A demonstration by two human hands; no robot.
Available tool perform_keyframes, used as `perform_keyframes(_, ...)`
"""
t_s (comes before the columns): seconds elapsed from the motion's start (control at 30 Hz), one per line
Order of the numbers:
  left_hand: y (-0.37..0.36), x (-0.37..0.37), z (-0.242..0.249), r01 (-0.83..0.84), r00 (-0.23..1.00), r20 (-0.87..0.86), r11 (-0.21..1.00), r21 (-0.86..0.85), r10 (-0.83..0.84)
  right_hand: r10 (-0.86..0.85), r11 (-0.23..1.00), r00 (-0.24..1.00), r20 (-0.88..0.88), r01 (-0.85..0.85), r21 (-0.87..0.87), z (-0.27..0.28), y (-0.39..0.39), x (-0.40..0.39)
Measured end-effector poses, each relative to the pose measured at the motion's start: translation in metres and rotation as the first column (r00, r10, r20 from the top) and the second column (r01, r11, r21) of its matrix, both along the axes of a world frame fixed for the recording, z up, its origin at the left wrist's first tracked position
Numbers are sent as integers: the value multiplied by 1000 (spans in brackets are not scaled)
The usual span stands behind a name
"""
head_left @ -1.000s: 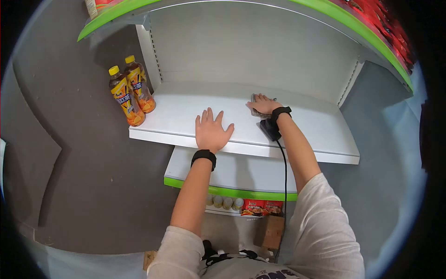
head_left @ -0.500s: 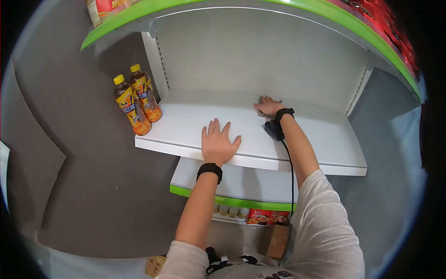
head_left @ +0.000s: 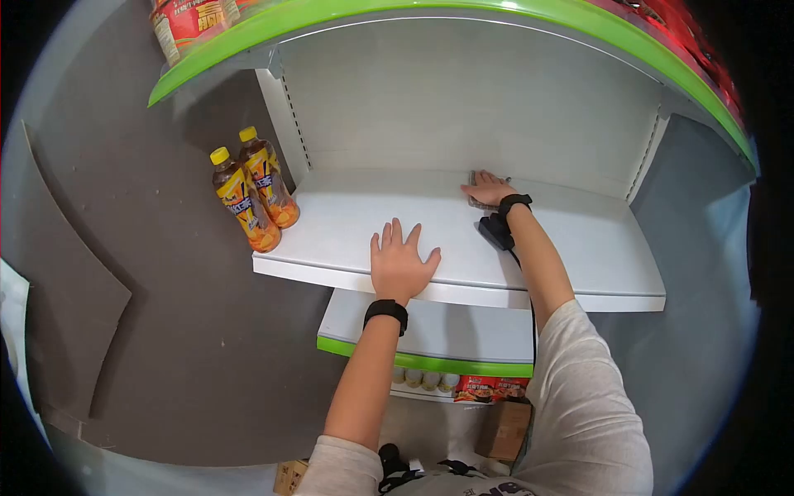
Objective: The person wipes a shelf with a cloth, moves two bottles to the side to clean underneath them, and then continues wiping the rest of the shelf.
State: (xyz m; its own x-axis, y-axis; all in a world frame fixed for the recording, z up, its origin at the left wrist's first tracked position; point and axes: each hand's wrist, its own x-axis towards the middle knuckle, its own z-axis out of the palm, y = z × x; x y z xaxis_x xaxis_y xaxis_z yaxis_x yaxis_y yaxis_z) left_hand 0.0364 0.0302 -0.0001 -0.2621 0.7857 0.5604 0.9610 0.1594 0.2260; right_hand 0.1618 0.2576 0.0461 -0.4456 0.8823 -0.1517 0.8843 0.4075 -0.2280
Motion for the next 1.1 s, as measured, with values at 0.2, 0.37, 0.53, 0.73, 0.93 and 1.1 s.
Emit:
perform_keyframes(0.2, 0, 1, 0, -14, 1000, -6, 1000, -23, 14, -15, 1000, 1000, 1, 15, 13, -2, 2, 0)
perform_keyframes(0.37, -1, 0, 2, -20, 1000, -8, 999, -46, 20, -30, 999, 999, -26, 31, 31, -4, -3, 3)
perform_keyframes(0.53, -1, -1, 3, -24, 1000, -1, 996, -84, 24, -22, 1000, 999, -29, 22, 1, -5, -13, 23)
perform_keyframes(0.73, -2, 0, 5, -21, 1000, -16, 996, -92, 20, -27, 999, 992, -123, 21, -47, -2, -24, 75)
perform_keyframes(0.93, -2, -1, 9, -34, 999, -3, 987, -158, 34, -145, 989, 985, -98, 145, -7, -6, -17, 162)
perform_keyframes(1.1, -3, -1, 11, -19, 1000, -10, 989, -149, 18, -291, 956, 956, -29, 292, 38, -12, -19, 244)
